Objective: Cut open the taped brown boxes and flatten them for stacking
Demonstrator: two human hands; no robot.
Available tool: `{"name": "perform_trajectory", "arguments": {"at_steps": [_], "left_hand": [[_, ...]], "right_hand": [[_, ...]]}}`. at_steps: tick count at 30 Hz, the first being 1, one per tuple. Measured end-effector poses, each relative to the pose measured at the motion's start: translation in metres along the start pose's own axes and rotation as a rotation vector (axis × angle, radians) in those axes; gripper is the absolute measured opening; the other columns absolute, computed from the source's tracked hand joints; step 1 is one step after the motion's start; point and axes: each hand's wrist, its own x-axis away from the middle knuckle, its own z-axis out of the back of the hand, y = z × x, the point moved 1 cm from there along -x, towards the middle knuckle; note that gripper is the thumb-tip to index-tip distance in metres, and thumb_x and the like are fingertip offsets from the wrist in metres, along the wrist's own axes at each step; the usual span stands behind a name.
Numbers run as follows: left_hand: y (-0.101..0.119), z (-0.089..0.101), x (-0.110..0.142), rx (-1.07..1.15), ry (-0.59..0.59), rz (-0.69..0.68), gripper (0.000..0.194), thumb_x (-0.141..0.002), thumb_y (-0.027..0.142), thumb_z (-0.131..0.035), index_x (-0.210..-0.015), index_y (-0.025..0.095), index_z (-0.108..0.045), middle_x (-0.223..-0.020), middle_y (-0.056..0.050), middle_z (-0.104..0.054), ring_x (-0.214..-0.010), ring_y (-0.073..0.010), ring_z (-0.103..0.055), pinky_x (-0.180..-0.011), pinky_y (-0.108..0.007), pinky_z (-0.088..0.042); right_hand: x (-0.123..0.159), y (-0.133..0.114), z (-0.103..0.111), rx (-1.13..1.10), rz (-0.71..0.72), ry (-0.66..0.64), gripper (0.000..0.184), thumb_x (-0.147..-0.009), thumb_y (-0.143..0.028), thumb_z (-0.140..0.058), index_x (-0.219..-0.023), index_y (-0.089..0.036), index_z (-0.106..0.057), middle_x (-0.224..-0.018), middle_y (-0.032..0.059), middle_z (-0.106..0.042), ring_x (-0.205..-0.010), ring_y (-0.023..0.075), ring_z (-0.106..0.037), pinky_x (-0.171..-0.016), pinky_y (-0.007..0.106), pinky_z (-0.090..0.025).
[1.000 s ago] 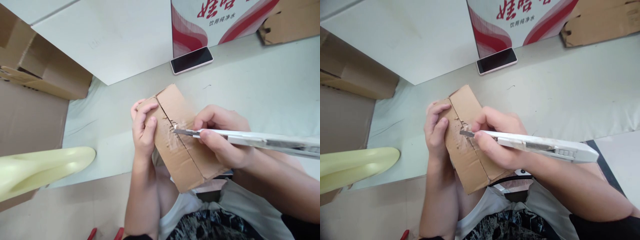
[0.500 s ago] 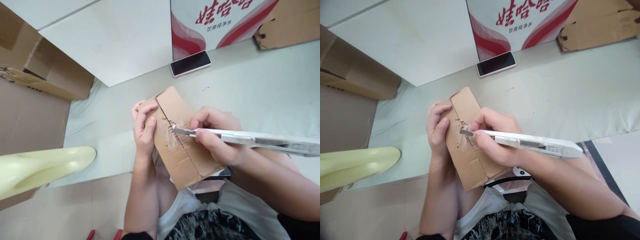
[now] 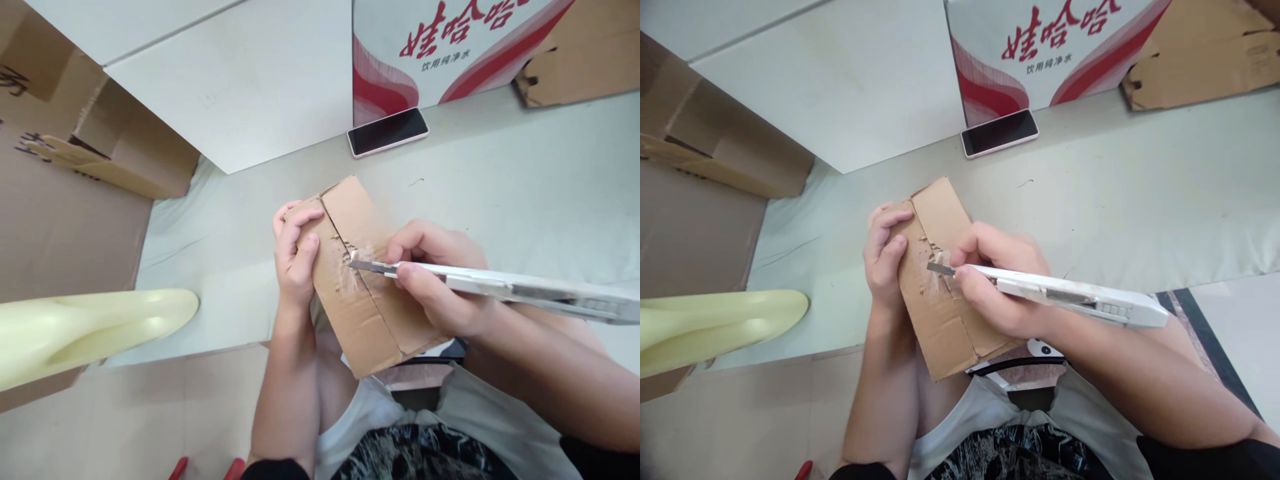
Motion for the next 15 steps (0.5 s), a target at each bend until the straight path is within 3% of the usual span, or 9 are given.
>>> {"name": "perform_trajectory", "arguments": {"at_steps": [10, 15], "left_hand": [[0.0024, 0.0018, -0.0008, -0.018, -0.019, -0.023, 0.042, -0.094, 0.066, -0.059, -0.110, 0.030, -0.075, -0.122, -0.008, -0.069, -0.134, -0.0326, -0.056, -0.123, -0.055, -0.041], [0.0015, 0.0018, -0.0005, -0.002, -0.013, -0.044, 0.041, -0.096, 0.064, -0.059, -0.111, 0.030, -0.075, -0.122, -0.008, -0.070, -0.136, -0.0322, -0.056, -0.122, -0.054, -0.043]], "right_hand": [[0.0057, 0.0058, -0.0012, -0.017, 0.037, 0.022, 0.011, -0.095, -0.026, -0.062, -0.084, -0.023, -0.059, -0.059, -0.0061, -0.055, -0.045, 0.0084, -0.041, -0.046, 0.026, -0.034], [0.0060, 0.0027, -0.0009, 0.079, 0.053, 0.010, 0.008, -0.092, -0.019, -0.059, -0.086, -0.024, -0.056, -0.059, -0.0077, -0.053, -0.045, 0.0075, -0.040, -0.046, 0.025, -0.031]]}}
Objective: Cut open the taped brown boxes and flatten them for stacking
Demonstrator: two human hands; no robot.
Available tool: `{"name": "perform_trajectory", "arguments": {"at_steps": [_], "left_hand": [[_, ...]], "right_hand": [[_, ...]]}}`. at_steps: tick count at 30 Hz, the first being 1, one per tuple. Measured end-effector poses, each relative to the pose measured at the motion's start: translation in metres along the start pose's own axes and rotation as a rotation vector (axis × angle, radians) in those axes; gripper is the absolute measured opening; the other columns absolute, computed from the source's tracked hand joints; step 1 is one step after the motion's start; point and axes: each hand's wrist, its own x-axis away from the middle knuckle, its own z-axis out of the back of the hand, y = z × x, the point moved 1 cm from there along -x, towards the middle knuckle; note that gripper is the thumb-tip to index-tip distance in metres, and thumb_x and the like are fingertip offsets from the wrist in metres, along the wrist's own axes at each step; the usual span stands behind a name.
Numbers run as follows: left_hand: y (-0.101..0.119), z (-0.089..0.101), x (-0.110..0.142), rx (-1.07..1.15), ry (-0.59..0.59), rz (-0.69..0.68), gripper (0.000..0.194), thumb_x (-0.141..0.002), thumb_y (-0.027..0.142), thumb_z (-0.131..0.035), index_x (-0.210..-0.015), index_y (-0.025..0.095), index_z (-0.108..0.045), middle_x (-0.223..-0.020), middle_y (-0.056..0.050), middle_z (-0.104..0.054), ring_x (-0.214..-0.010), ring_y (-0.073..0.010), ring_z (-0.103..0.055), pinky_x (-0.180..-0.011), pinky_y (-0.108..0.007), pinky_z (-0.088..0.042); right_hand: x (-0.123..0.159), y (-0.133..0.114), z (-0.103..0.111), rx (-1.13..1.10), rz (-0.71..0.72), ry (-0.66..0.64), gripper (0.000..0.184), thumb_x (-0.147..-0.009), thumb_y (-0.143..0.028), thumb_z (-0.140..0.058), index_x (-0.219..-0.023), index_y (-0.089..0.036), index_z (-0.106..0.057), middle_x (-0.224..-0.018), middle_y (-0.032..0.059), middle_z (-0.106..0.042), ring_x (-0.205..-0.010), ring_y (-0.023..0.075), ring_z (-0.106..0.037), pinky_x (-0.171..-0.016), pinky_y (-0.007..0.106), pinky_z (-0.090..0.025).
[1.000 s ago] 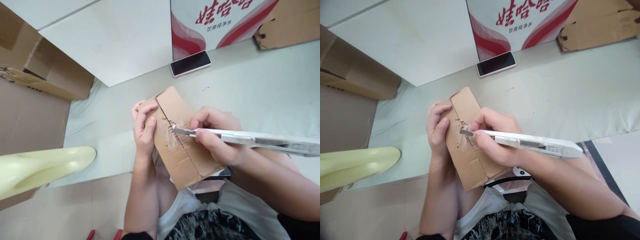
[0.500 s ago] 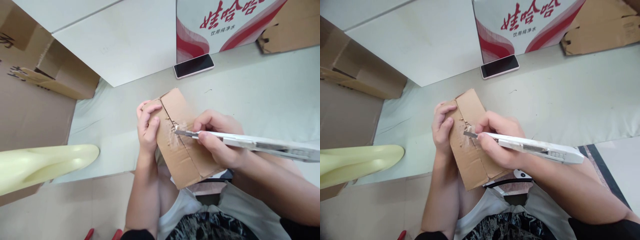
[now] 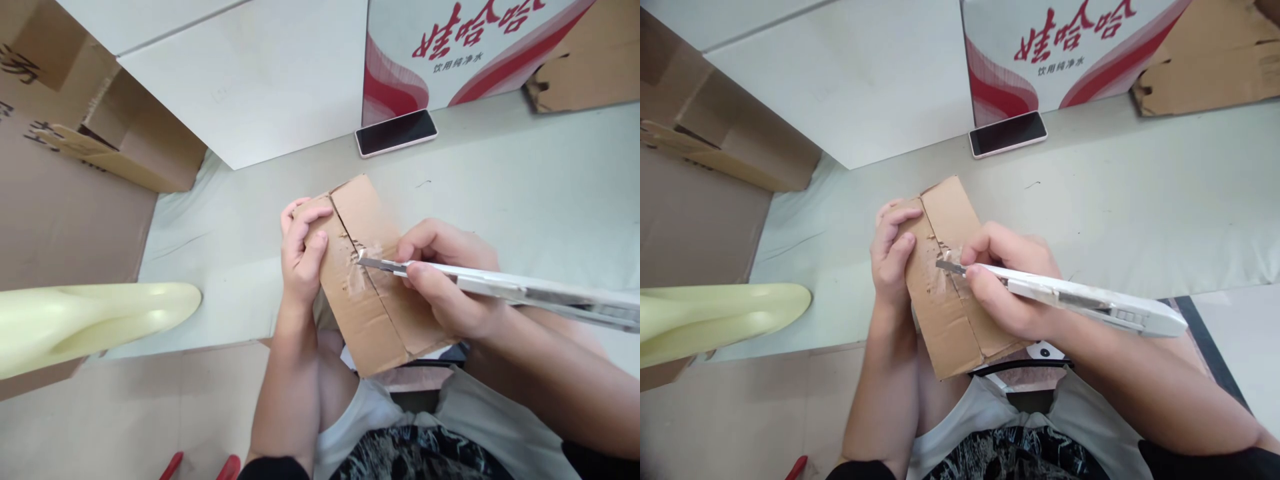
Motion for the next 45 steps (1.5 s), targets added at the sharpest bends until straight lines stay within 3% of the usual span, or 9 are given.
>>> {"name": "perform_trajectory", "arguments": {"at_steps": [9, 24, 45], "left_hand": [[-0.0041, 0.0005, 0.0010, 0.007, -0.017, -0.029, 0.037, -0.097, 0.061, -0.061, -0.114, 0.032, -0.075, -0.124, -0.006, -0.070, -0.137, -0.0315, -0.054, -0.121, -0.054, -0.045], [-0.0043, 0.0013, 0.0012, 0.003, -0.009, -0.044, 0.035, -0.097, 0.060, -0.061, -0.114, 0.033, -0.075, -0.124, -0.006, -0.069, -0.136, -0.0307, -0.055, -0.121, -0.054, -0.045], [-0.0010, 0.0015, 0.0023, -0.007, -0.009, -0.026, 0.035, -0.098, 0.059, -0.060, -0.115, 0.032, -0.074, -0.126, -0.007, -0.068, -0.137, -0.0315, -0.053, -0.125, -0.056, -0.040]], "right_hand": [[0.0003, -0.0031, -0.0012, 0.143, 0.156, -0.035, 0.014, -0.083, -0.010, -0.055, -0.083, -0.024, -0.051, -0.055, -0.0101, -0.048, -0.042, 0.0053, -0.034, -0.046, 0.023, -0.029], [0.0004, -0.0022, -0.0031, 0.207, 0.056, -0.022, 0.008, -0.087, -0.017, -0.057, -0.083, -0.024, -0.055, -0.056, -0.0081, -0.056, -0.043, 0.0072, -0.043, -0.048, 0.024, -0.033], [0.0000, -0.0039, -0.0023, 0.217, 0.085, -0.044, 0.008, -0.088, -0.017, -0.057, -0.084, -0.024, -0.055, -0.058, -0.0077, -0.058, -0.045, 0.0065, -0.046, -0.047, 0.023, -0.034]]}}
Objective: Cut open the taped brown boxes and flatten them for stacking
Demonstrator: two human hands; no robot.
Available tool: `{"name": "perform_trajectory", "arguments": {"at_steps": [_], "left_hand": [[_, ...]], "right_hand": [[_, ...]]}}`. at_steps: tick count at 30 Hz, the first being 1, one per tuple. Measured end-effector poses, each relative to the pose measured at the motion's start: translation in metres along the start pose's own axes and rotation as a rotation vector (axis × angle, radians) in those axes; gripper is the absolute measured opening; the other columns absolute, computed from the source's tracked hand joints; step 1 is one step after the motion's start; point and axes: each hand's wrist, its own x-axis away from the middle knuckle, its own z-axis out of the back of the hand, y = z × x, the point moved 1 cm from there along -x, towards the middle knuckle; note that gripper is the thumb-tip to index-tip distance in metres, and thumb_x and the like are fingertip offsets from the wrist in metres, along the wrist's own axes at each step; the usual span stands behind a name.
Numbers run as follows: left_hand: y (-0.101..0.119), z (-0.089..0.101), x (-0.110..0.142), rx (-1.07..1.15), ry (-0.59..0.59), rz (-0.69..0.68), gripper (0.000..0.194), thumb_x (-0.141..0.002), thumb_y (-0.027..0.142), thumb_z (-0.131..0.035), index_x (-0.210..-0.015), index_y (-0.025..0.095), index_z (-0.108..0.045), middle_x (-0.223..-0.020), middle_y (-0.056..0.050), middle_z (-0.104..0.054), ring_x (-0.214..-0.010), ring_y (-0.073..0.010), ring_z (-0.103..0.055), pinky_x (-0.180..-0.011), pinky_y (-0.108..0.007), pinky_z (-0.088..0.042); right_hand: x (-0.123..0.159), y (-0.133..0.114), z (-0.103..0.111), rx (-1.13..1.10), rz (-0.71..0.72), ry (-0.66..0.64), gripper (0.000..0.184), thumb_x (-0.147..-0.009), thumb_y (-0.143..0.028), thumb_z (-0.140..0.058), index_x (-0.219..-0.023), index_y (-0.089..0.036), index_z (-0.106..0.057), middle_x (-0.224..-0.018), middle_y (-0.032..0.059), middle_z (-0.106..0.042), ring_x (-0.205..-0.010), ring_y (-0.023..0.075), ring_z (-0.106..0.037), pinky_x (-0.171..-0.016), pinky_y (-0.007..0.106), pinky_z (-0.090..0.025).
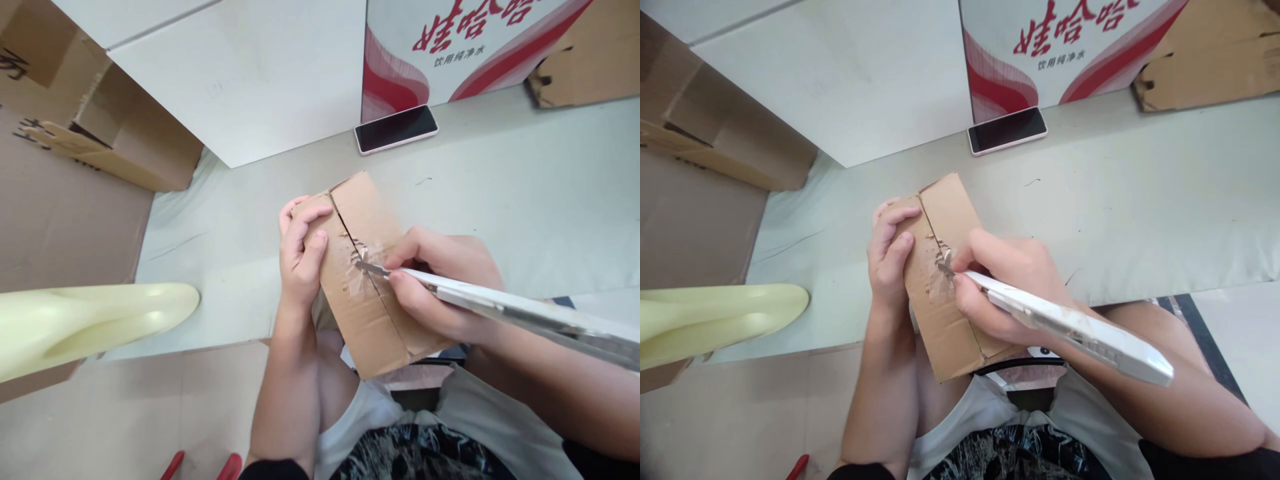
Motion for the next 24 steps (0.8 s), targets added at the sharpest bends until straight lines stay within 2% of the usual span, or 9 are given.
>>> {"name": "perform_trajectory", "arguments": {"at_steps": [6, 16, 24], "left_hand": [[0.001, 0.000, -0.001, -0.007, -0.013, 0.000, 0.036, -0.098, 0.061, -0.060, -0.115, 0.032, -0.074, -0.126, -0.007, -0.068, -0.137, -0.0322, -0.055, -0.124, -0.055, -0.042], [0.004, 0.001, 0.000, -0.036, -0.025, 0.023, 0.039, -0.097, 0.064, -0.057, -0.115, 0.033, -0.074, -0.127, -0.007, -0.067, -0.139, -0.0332, -0.053, -0.126, -0.057, -0.040], [0.005, 0.001, 0.001, -0.029, -0.035, 0.003, 0.037, -0.099, 0.063, -0.056, -0.117, 0.033, -0.072, -0.127, -0.007, -0.066, -0.141, -0.0341, -0.052, -0.126, -0.062, -0.038]], "right_hand": [[-0.003, -0.003, 0.002, -0.023, -0.049, -0.009, 0.006, -0.086, -0.020, -0.055, -0.081, -0.024, -0.054, -0.056, -0.0074, -0.058, -0.043, 0.0077, -0.045, -0.046, 0.024, -0.033], [-0.005, -0.016, 0.012, 0.038, -0.192, -0.121, 0.009, -0.089, -0.020, -0.056, -0.082, -0.024, -0.054, -0.056, -0.0069, -0.054, -0.046, 0.0091, -0.043, -0.046, 0.027, -0.031], [-0.001, -0.010, 0.010, 0.005, -0.182, -0.071, 0.009, -0.089, -0.020, -0.059, -0.081, -0.024, -0.056, -0.056, -0.0060, -0.055, -0.045, 0.0089, -0.042, -0.044, 0.026, -0.030]]}}
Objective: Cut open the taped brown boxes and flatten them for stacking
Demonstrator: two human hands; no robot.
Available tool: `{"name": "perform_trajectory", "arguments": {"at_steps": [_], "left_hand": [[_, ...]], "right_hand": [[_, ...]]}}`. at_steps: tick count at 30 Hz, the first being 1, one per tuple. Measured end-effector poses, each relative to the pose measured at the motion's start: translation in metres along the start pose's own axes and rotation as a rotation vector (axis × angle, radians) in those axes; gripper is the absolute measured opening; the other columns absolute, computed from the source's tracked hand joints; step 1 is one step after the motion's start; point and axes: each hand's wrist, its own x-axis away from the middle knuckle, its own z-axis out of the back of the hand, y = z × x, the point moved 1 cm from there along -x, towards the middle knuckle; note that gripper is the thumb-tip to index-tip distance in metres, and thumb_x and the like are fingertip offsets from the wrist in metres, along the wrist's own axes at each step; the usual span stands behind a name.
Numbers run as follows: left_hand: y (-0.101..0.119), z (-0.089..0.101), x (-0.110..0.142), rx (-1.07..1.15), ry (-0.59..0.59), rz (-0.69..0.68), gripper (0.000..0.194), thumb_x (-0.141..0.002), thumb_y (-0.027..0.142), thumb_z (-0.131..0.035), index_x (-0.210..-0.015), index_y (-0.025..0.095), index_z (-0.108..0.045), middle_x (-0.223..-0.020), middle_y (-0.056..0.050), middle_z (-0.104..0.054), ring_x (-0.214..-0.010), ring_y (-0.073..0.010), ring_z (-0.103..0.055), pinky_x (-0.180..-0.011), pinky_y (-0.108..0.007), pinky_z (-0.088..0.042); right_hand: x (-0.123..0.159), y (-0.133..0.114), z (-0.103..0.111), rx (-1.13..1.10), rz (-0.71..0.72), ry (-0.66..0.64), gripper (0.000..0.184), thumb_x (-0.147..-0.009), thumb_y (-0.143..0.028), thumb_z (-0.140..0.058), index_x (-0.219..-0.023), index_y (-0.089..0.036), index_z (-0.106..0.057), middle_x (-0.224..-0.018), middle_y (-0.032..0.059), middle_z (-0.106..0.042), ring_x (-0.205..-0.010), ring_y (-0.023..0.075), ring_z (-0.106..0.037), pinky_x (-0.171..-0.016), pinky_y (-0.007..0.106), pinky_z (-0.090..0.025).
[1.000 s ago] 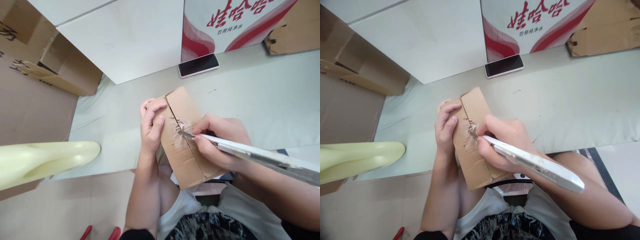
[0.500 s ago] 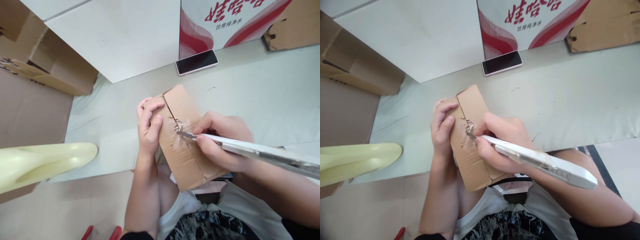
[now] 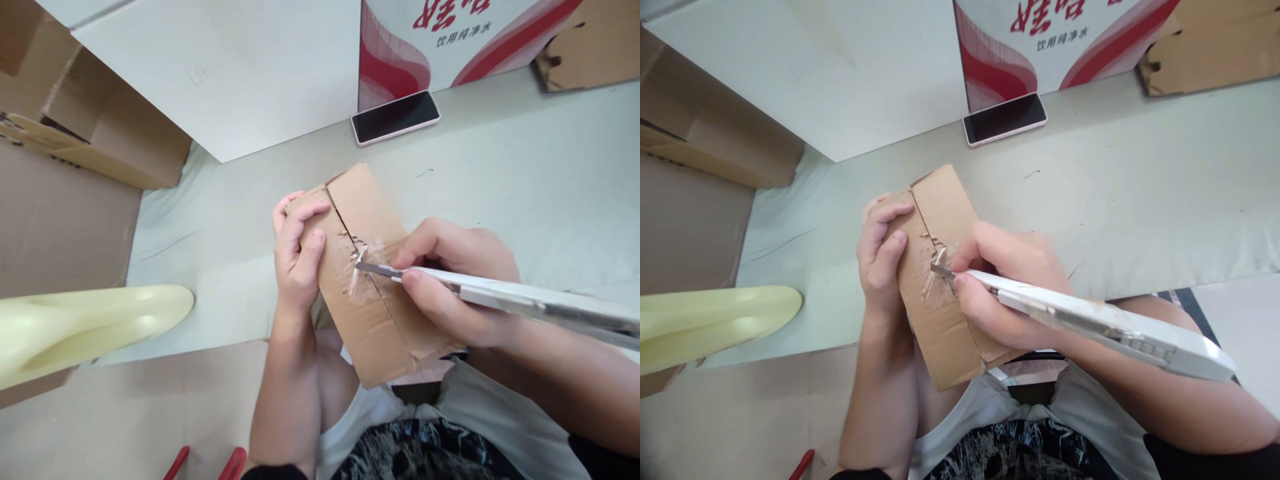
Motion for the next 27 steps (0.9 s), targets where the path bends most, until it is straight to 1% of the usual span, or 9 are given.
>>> {"name": "perform_trajectory", "arguments": {"at_steps": [4, 8, 13, 15, 18, 21, 27], "left_hand": [[0.000, 0.001, 0.000, -0.033, -0.009, 0.004, 0.042, -0.099, 0.067, -0.053, -0.116, 0.033, -0.072, -0.126, -0.008, -0.066, -0.141, -0.0358, -0.052, -0.126, -0.065, -0.039], [0.001, 0.002, 0.000, -0.018, -0.006, 0.019, 0.041, -0.098, 0.067, -0.055, -0.115, 0.034, -0.072, -0.127, -0.008, -0.065, -0.142, -0.0360, -0.052, -0.126, -0.065, -0.039], [0.005, 0.000, 0.001, -0.006, -0.013, 0.048, 0.043, -0.098, 0.069, -0.054, -0.115, 0.033, -0.071, -0.129, -0.007, -0.065, -0.145, -0.0362, -0.049, -0.129, -0.062, -0.036], [0.008, -0.001, 0.001, 0.006, -0.004, 0.042, 0.040, -0.098, 0.067, -0.055, -0.113, 0.034, -0.071, -0.127, -0.006, -0.066, -0.144, -0.0349, -0.050, -0.129, -0.060, -0.038], [0.011, -0.002, 0.000, 0.035, 0.011, 0.016, 0.032, -0.099, 0.061, -0.057, -0.110, 0.036, -0.073, -0.123, -0.004, -0.070, -0.140, -0.0333, -0.052, -0.126, -0.058, -0.042], [0.010, -0.002, 0.000, 0.019, 0.000, 0.015, 0.035, -0.100, 0.063, -0.055, -0.112, 0.035, -0.073, -0.123, -0.005, -0.070, -0.140, -0.0342, -0.052, -0.127, -0.061, -0.041], [0.005, -0.001, 0.000, -0.006, -0.014, 0.033, 0.042, -0.098, 0.068, -0.054, -0.113, 0.034, -0.072, -0.124, -0.008, -0.067, -0.141, -0.0357, -0.052, -0.127, -0.062, -0.040]], "right_hand": [[0.001, 0.011, -0.002, -0.059, 0.039, 0.031, 0.008, -0.089, -0.023, -0.060, -0.082, -0.024, -0.059, -0.057, -0.0045, -0.059, -0.044, 0.0095, -0.045, -0.042, 0.026, -0.030], [0.002, 0.013, -0.003, -0.116, 0.112, 0.061, 0.009, -0.087, -0.018, -0.063, -0.082, -0.025, -0.059, -0.058, -0.0056, -0.059, -0.044, 0.0086, -0.044, -0.041, 0.026, -0.030], [0.004, 0.006, -0.005, -0.161, 0.049, 0.102, 0.016, -0.085, -0.012, -0.061, -0.082, -0.027, -0.057, -0.055, -0.0054, -0.055, -0.044, 0.0112, -0.045, -0.040, 0.029, -0.032], [0.004, 0.005, -0.005, -0.134, 0.047, 0.097, 0.017, -0.084, -0.011, -0.061, -0.083, -0.027, -0.057, -0.054, -0.0056, -0.055, -0.044, 0.0114, -0.046, -0.041, 0.030, -0.033], [0.001, 0.005, -0.004, -0.086, 0.081, 0.047, 0.015, -0.084, -0.012, -0.061, -0.083, -0.027, -0.056, -0.055, -0.0060, -0.056, -0.042, 0.0108, -0.044, -0.044, 0.030, -0.037], [-0.001, 0.005, -0.003, -0.066, 0.109, 0.022, 0.015, -0.083, -0.013, -0.060, -0.083, -0.026, -0.055, -0.055, -0.0065, -0.056, -0.040, 0.0100, -0.040, -0.044, 0.030, -0.038], [-0.004, 0.005, -0.003, -0.050, 0.133, 0.040, 0.011, -0.083, -0.015, -0.059, -0.082, -0.026, -0.054, -0.054, -0.0067, -0.056, -0.041, 0.0093, -0.041, -0.043, 0.028, -0.033]]}}
